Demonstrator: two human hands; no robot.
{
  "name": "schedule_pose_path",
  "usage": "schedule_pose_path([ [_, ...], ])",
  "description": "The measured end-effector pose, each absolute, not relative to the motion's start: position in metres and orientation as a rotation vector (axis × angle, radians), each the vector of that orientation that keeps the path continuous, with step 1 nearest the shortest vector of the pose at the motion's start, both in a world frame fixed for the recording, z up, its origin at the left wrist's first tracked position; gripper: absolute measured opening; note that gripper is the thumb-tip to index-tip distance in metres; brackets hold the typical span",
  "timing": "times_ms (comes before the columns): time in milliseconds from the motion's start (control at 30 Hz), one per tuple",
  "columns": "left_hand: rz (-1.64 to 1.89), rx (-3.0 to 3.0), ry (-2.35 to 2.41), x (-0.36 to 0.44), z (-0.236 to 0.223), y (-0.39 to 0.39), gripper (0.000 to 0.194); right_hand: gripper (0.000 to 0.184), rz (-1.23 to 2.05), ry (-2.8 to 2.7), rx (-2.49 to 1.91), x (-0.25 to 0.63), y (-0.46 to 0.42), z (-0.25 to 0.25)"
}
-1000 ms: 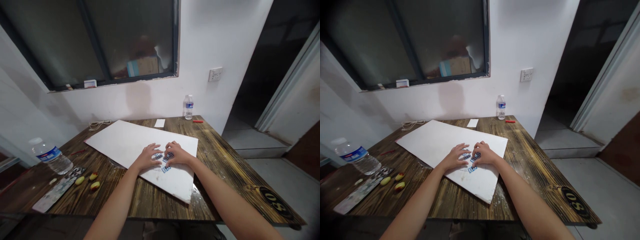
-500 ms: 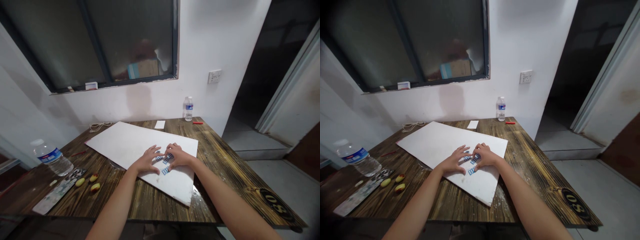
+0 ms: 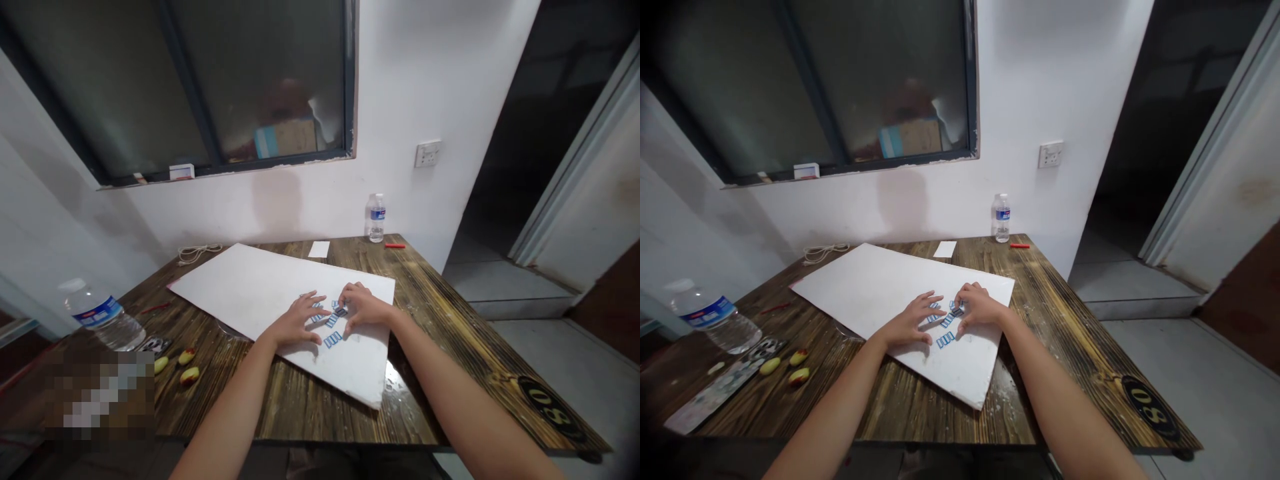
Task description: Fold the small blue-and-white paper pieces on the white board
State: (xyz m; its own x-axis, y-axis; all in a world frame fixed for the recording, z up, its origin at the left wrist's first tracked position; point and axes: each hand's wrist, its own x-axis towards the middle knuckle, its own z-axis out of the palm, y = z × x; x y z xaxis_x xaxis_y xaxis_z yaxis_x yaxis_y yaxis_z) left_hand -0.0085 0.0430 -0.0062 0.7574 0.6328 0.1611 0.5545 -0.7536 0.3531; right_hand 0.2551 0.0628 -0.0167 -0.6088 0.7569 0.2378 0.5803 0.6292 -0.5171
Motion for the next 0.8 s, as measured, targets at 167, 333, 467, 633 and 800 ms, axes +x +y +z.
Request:
schedule_pose_path([
  [167,0.585,2.69,1.094,-0.005,-0.005,0.042,0.037,0.067,0.581,-2.419,-1.136,0.271,0.068,-0.016],
  [333,0.875,2.554,1.453,-0.006,-0.011,0.047,0.023,0.075,0.574,-2.435,-1.207,0.274,0.069,-0.019],
  [467,0.959,2.466,1.575,-0.007,-0.014,0.05,0.024,0.071,0.54,-2.405,-1.184,0.268,0.067,-0.02],
  [633,0.95,2.407,1.629,-0.006,-0.014,0.051,0.026,0.028,0.434,-2.2,-1.287,0.269,0.074,-0.026],
  [800,0.963,2.324,1.726,-0.005,-0.014,0.051,0.022,0.031,0.216,-2.151,-1.413,0.279,0.084,-0.039],
])
